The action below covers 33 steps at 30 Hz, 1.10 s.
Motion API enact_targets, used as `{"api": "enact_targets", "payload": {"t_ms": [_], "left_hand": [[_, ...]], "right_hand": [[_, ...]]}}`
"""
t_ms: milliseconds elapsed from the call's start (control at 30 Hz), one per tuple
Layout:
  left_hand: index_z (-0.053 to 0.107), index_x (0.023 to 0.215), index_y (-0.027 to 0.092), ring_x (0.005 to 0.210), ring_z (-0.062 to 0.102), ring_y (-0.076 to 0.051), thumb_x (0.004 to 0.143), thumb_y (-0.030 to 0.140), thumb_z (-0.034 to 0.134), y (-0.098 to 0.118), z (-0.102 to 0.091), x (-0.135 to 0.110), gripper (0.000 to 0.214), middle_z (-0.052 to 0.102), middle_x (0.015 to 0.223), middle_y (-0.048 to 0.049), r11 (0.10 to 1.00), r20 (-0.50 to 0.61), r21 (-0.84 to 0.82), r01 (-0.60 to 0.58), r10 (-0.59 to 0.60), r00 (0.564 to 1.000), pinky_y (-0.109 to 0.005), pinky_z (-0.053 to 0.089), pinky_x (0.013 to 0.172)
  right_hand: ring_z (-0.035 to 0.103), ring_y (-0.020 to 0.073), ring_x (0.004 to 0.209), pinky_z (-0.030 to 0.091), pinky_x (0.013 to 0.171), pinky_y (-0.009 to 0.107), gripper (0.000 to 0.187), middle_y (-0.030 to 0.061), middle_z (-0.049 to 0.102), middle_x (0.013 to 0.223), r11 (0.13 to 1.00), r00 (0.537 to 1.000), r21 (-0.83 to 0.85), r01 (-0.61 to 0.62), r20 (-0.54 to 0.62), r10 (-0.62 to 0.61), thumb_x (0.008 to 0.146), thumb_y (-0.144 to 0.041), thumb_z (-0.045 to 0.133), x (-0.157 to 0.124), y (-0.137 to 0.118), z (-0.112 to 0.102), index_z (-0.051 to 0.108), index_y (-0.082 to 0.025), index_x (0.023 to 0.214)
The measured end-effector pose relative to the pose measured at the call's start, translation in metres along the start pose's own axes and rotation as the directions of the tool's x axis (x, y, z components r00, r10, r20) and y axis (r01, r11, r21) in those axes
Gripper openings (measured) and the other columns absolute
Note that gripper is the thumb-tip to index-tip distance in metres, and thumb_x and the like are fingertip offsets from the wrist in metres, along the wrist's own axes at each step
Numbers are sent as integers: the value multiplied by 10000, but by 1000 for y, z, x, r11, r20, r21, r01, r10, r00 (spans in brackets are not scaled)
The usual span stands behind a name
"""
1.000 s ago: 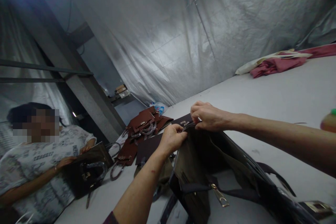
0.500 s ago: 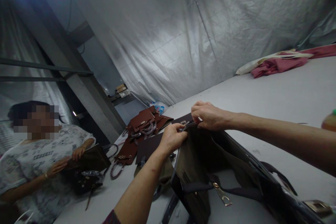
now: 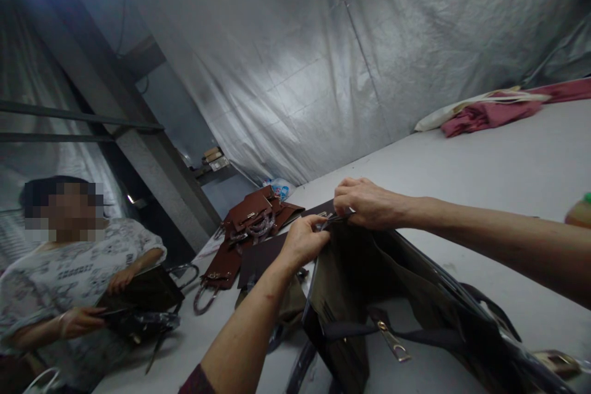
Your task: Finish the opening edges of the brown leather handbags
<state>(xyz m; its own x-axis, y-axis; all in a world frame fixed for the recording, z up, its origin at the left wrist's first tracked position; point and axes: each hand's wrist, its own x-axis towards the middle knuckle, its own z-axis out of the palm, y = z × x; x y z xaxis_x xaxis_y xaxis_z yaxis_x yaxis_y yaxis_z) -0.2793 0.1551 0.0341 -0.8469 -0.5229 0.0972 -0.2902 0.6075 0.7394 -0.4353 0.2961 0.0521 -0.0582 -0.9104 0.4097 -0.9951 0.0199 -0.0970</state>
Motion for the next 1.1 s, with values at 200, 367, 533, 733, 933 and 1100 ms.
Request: {"api": "enact_targets", "payload": {"t_ms": [200, 367, 533, 733, 933, 1100], "left_hand": [[803, 1111, 158, 619, 624, -137, 745, 127, 721, 0, 0, 0, 376, 755, 772, -18, 1000, 0, -2, 9, -9, 1000, -214, 474, 586], [806, 1112, 154, 582, 592, -129, 760, 133, 705, 2, -1, -3, 367, 724, 718, -6, 1000, 4, -2, 4, -4, 1000, -211, 426, 548], [807, 1121, 147, 556, 558, -123, 758, 117, 681, 4, -1, -2, 386, 704, 687, 0, 1000, 14, -18, 16, -16, 1000, -213, 389, 531], [808, 1115, 154, 605, 592, -126, 748, 120, 694, -1, 0, 0, 386, 742, 762, -11, 1000, 7, -19, -3, 3, 1000, -214, 434, 575], [797, 1110, 160, 595, 595, -136, 729, 128, 698, -4, -1, 1, 395, 710, 703, 5, 1000, 12, -27, 1, -1, 1000, -224, 439, 580], [789, 1086, 170, 545, 527, -117, 722, 95, 630, -1, -3, -2, 404, 641, 643, 34, 999, 45, -37, -2, 4, 999, -222, 354, 530]], "right_hand": [[541, 306, 1155, 366, 897, 413, 90, 66, 723, 1029, 999, 1000, 44, 12, 17, -13, 769, -117, 733, 4, -1, 0, 754, -200, 796], [537, 311, 1166, 382, 922, 425, 137, 58, 722, 1037, 996, 1000, 88, 23, 18, -24, 719, -127, 751, 5, 4, 4, 766, -219, 820], [533, 298, 1131, 385, 902, 408, 146, 61, 723, 1019, 994, 999, 99, 53, 4, -54, 729, -95, 712, 8, 7, 8, 757, -219, 793], [540, 268, 1086, 386, 883, 368, 139, 57, 721, 969, 990, 995, 94, 102, -4, -102, 737, -56, 686, 11, 7, 9, 707, -192, 710], [546, 276, 1113, 369, 894, 379, 130, 55, 722, 979, 994, 996, 59, 92, -8, -92, 757, -71, 661, 9, 4, 7, 691, -193, 720], [570, 282, 1061, 391, 804, 351, 139, 74, 730, 935, 999, 1000, 44, 21, -17, -20, 722, -58, 635, 10, 5, 7, 683, -188, 720]]}}
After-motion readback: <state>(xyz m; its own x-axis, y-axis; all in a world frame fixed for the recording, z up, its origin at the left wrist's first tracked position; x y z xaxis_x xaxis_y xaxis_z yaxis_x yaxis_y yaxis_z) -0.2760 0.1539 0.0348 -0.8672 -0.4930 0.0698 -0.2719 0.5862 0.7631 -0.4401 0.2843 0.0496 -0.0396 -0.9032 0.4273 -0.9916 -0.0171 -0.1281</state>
